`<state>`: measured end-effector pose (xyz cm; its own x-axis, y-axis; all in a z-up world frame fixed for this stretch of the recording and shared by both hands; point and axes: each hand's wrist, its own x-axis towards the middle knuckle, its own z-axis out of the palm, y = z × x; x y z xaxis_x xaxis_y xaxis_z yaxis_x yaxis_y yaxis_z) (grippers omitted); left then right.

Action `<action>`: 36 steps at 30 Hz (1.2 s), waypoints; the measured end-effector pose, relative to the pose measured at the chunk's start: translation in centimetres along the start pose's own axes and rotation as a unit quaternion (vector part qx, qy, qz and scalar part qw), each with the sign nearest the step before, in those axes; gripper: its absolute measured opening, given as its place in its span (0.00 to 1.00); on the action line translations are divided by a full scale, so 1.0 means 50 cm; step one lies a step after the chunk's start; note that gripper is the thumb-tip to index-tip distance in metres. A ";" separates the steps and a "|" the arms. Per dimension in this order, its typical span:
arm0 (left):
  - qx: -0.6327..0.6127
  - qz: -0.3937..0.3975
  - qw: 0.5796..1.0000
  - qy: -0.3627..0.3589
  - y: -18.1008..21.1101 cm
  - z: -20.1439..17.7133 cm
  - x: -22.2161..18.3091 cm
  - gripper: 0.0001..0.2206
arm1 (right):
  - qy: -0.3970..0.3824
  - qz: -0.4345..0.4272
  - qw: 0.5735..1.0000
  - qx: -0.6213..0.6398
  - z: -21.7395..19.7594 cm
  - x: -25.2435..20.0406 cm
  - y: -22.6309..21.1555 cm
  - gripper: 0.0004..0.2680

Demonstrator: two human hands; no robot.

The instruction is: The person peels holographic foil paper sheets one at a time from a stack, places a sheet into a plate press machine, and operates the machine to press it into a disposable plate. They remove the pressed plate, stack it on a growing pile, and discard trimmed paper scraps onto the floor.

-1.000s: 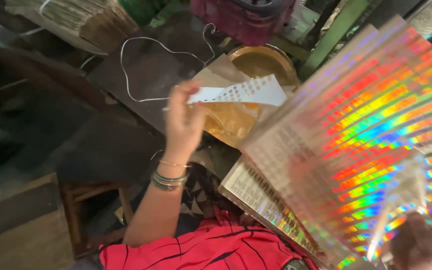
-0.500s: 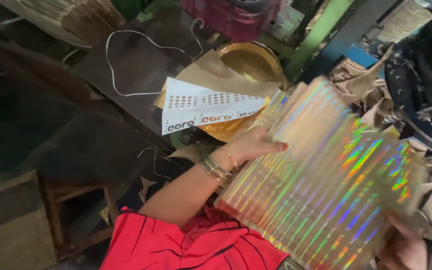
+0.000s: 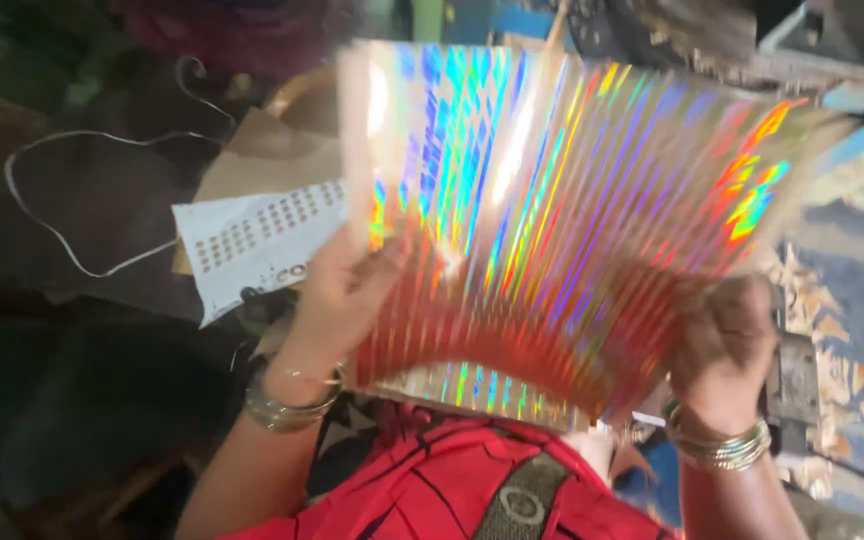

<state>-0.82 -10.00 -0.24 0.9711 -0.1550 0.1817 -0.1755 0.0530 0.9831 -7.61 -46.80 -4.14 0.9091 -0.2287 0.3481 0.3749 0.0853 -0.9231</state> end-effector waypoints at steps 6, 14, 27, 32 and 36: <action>-0.017 0.050 0.998 0.042 0.002 -0.009 -0.045 0.14 | 0.000 -0.031 0.999 -0.043 0.057 -0.010 -0.045 0.06; 0.281 0.271 0.902 0.182 0.107 0.013 -0.035 0.34 | -0.037 0.053 0.997 -0.047 0.054 -0.033 -0.012 0.05; 0.430 0.381 0.818 -0.040 0.251 0.047 0.061 0.09 | -0.284 0.022 0.958 -0.030 0.110 -0.034 -0.126 0.13; 0.439 0.371 0.818 -0.006 0.212 0.026 0.049 0.03 | -0.105 0.165 0.905 -0.378 -0.046 -0.043 0.082 0.18; 0.428 0.361 0.828 0.020 0.099 0.032 0.087 0.07 | -0.223 0.243 0.608 -0.723 -0.118 -0.068 0.234 0.24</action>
<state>2.27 -11.98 5.45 0.5648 -0.3546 0.7452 -0.7468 -0.6038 0.2787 -7.38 -50.73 -17.10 0.9285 -0.2030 -0.3108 -0.2142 -0.9768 -0.0019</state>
